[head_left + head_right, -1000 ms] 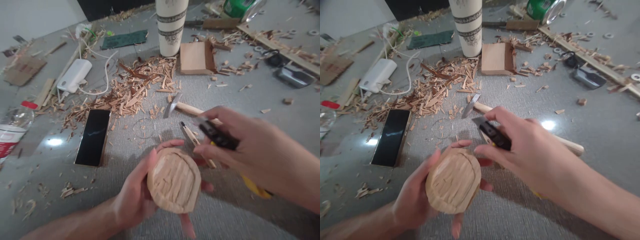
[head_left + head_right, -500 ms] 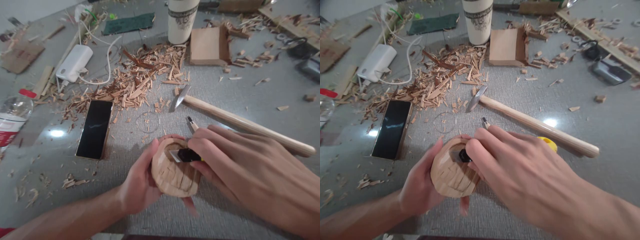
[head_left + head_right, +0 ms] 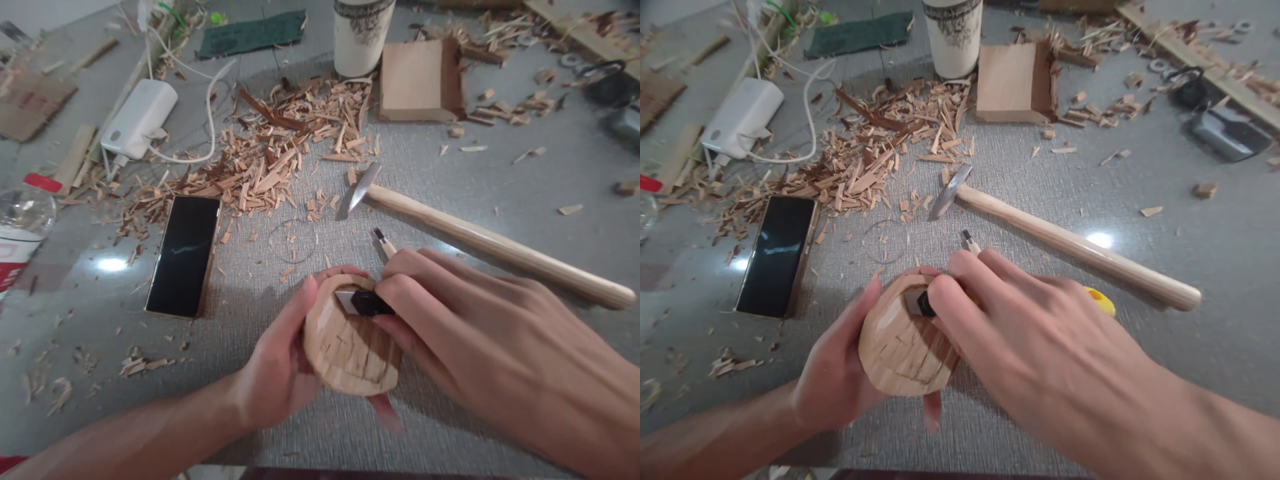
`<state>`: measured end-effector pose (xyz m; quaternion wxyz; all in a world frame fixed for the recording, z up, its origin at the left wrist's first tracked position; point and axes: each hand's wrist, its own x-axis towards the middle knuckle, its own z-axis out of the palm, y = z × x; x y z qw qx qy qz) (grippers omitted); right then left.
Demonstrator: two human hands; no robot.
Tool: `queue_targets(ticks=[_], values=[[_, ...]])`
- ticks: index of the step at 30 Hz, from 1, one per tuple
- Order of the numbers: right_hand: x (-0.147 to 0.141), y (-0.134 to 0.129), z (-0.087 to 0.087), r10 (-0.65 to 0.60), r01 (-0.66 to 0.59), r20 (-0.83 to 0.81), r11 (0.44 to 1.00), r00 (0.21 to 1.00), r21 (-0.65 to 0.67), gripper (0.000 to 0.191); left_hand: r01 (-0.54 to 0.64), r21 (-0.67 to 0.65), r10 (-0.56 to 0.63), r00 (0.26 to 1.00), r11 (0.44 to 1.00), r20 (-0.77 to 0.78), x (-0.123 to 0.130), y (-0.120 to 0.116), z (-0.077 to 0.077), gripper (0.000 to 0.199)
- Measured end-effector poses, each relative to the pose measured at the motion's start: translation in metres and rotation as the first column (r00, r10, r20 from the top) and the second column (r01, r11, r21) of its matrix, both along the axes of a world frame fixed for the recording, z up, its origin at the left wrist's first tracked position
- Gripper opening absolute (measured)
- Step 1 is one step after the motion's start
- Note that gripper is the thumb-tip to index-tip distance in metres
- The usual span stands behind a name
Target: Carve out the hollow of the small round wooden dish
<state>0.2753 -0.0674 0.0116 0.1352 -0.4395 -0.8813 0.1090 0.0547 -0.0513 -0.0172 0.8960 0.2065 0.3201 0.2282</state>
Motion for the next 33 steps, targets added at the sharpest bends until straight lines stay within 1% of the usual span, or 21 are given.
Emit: queue_targets(ticks=[5, 8, 14, 20, 25, 28, 33], values=[[-0.001, 0.0, -0.001, -0.015, 0.015, 0.004, 0.999, 1.0, 0.037, 0.009, -0.084, -0.076, 0.089, 0.994, 0.994, 0.069, 0.0, -0.001, -0.002, 0.053], [-0.002, 0.001, -0.001, -0.016, 0.016, 0.001, 0.999, 1.0, 0.038, 0.011, -0.083, -0.1, 0.094, 0.989, 0.992, 0.115, -0.001, -0.002, -0.003, 0.051], [-0.003, 0.0, -0.001, -0.028, 0.027, 0.011, 0.999, 1.0, 0.047, 0.014, -0.079, -0.052, 0.084, 0.991, 0.995, 0.103, -0.002, -0.002, -0.005, 0.053], [-0.003, -0.002, 0.0, -0.012, 0.011, 0.01, 0.997, 1.0, 0.074, 0.013, -0.074, -0.017, 0.076, 0.994, 0.997, 0.081, -0.001, -0.003, -0.003, 0.053], [-0.005, -0.003, 0.001, -0.005, 0.006, -0.006, 0.999, 1.0, 0.051, 0.011, -0.04, 0.026, 0.038, 0.997, 0.999, 0.066, -0.001, -0.003, -0.001, 0.051], [-0.008, -0.004, 0.002, -0.028, 0.03, -0.041, 0.999, 0.999, 0.041, 0.012, -0.044, 0.05, 0.042, 0.998, 0.998, 0.05, -0.001, -0.003, -0.001, 0.051], [-0.01, -0.014, 0.003, -0.078, 0.072, -0.127, 0.996, 0.989, -0.046, 0.011, -0.044, 0.081, 0.038, 0.997, 0.996, 0.067, 0.0, -0.007, -0.002, 0.051]])
